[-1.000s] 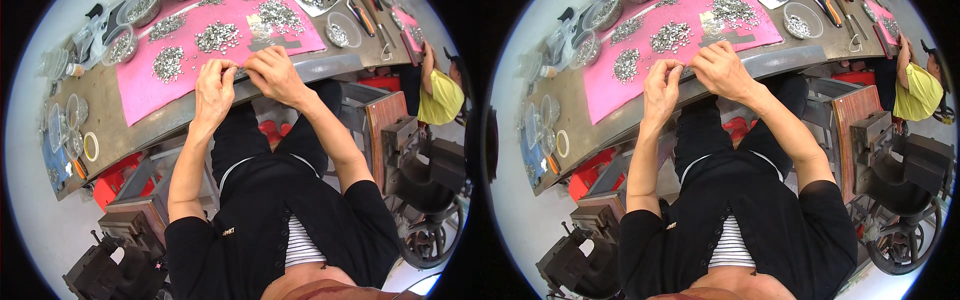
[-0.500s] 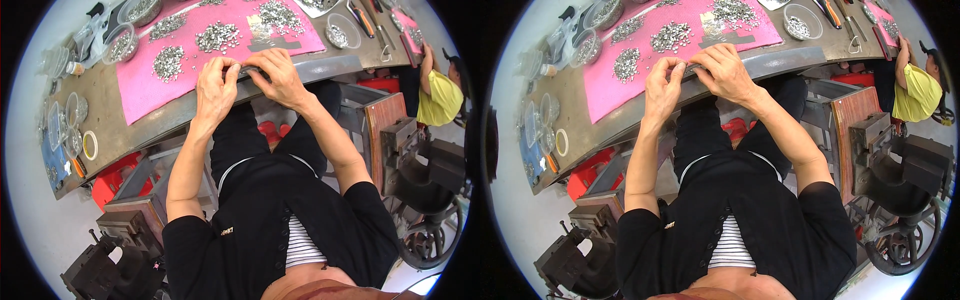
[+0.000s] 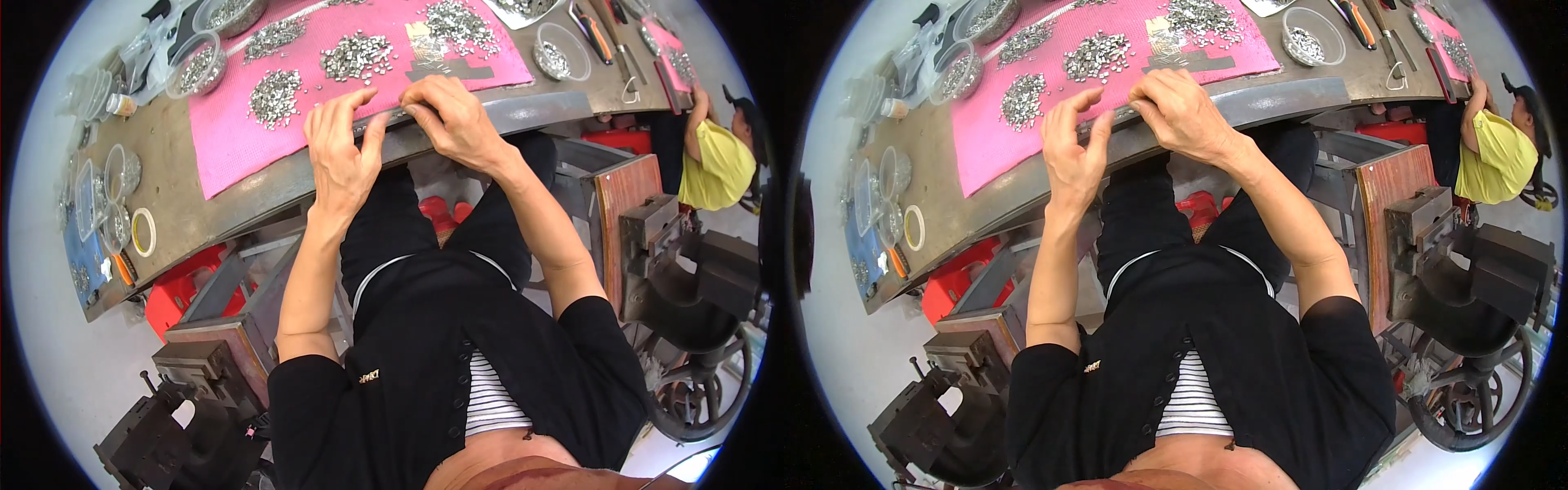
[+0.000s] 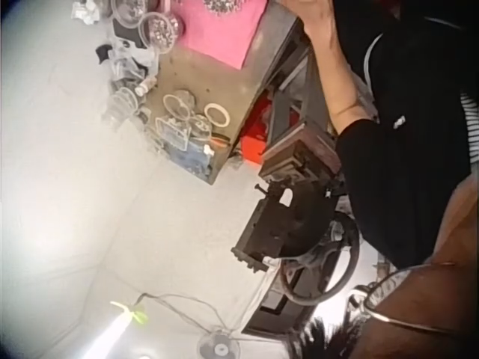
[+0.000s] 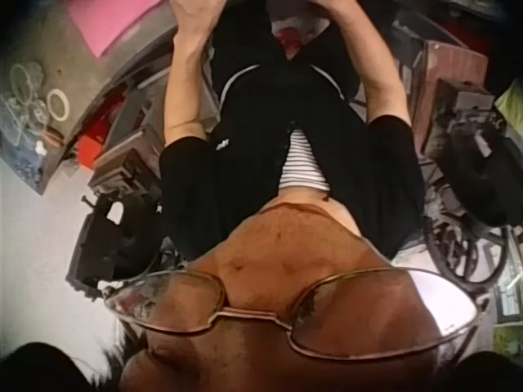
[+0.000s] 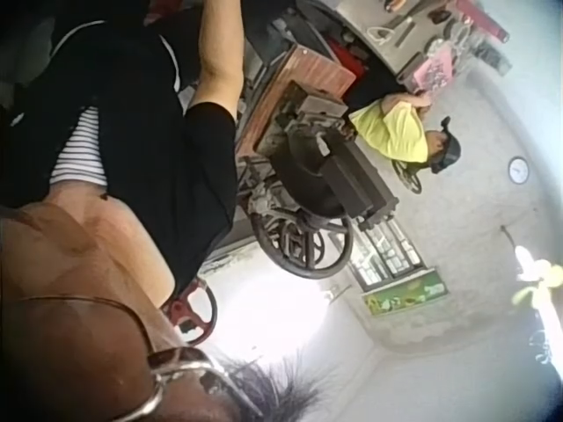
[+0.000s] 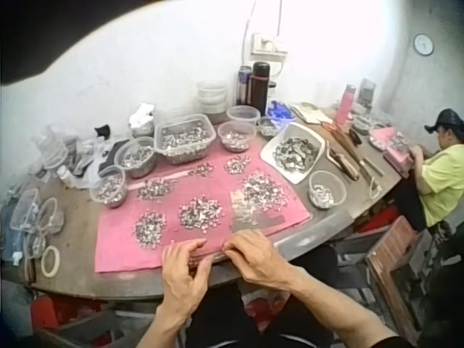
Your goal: Assembling small metal components into a guide rail and processing them using a manual press machine.
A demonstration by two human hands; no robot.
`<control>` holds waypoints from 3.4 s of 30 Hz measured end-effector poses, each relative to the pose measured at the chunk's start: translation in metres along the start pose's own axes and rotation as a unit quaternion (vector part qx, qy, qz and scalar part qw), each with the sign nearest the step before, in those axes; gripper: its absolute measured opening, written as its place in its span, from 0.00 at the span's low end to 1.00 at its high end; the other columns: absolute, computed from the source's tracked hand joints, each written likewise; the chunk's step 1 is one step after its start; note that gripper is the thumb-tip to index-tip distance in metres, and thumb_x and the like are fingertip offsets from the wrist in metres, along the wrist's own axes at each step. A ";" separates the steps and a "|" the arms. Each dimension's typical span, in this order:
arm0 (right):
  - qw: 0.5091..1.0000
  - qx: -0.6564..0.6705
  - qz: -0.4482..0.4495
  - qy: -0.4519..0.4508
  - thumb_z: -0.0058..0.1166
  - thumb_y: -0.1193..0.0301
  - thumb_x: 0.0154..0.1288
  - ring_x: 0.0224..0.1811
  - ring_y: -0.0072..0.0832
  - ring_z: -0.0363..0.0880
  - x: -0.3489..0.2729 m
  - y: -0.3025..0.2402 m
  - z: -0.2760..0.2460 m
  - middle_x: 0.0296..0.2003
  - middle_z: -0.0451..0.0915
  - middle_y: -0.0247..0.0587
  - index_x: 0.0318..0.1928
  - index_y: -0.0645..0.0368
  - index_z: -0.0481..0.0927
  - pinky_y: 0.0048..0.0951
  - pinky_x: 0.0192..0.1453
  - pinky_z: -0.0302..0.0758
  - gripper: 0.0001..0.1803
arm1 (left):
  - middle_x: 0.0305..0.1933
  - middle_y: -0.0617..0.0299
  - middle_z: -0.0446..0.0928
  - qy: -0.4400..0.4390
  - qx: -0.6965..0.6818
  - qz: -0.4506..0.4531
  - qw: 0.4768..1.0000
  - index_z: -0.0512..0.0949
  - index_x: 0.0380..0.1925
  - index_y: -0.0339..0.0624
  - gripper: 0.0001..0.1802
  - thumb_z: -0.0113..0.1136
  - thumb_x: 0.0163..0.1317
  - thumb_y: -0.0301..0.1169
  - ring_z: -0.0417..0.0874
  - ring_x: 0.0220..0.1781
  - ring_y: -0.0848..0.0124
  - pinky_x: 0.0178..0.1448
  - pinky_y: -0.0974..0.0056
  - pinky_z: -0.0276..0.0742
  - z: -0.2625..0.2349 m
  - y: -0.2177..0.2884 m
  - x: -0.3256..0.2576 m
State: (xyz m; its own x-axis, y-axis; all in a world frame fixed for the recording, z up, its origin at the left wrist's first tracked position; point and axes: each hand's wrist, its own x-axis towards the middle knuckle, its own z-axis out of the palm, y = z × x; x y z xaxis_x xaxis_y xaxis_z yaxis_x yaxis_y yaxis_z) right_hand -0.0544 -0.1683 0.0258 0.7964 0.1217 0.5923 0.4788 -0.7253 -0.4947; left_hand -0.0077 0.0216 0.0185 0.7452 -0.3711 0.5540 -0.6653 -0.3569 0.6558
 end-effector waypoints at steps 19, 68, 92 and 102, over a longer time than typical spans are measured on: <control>0.995 -0.063 -0.041 -0.065 0.58 0.79 0.63 0.40 0.42 0.77 0.004 0.005 0.004 0.37 0.78 0.42 0.40 0.61 0.76 0.38 0.47 0.73 0.07 | 0.49 0.58 0.80 0.045 0.083 0.041 0.995 0.79 0.52 0.43 0.20 0.69 0.59 0.28 0.78 0.54 0.59 0.63 0.53 0.64 0.016 -0.013 -0.025; 0.992 -0.076 -0.053 -0.088 0.64 0.74 0.60 0.42 0.39 0.79 0.012 0.009 -0.020 0.36 0.80 0.39 0.40 0.59 0.82 0.37 0.51 0.72 0.08 | 0.48 0.60 0.81 0.065 0.084 0.045 0.993 0.80 0.52 0.45 0.19 0.69 0.60 0.30 0.78 0.54 0.60 0.63 0.54 0.64 0.021 -0.018 -0.029; 0.990 -0.093 -0.085 -0.059 0.64 0.75 0.58 0.43 0.35 0.80 0.000 0.015 -0.010 0.37 0.81 0.34 0.38 0.57 0.81 0.35 0.49 0.71 0.07 | 0.48 0.61 0.80 0.069 0.090 0.055 0.992 0.82 0.51 0.47 0.18 0.69 0.60 0.31 0.78 0.53 0.61 0.63 0.54 0.64 0.023 -0.019 -0.030; 0.987 -0.097 -0.109 -0.066 0.64 0.76 0.56 0.40 0.34 0.79 0.005 0.017 -0.009 0.35 0.80 0.34 0.39 0.57 0.80 0.34 0.49 0.71 0.09 | 0.48 0.62 0.80 0.071 0.088 0.056 0.992 0.82 0.51 0.47 0.18 0.70 0.60 0.31 0.78 0.53 0.61 0.63 0.54 0.63 0.023 -0.018 -0.028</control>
State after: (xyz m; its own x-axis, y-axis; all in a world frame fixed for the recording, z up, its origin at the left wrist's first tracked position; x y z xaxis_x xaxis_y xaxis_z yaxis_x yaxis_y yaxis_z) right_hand -0.0454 -0.1864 0.0256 0.7303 0.3672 0.5761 0.5740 -0.7870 -0.2260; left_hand -0.0177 0.0190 -0.0211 0.6572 -0.2970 0.6928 -0.7322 -0.4698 0.4931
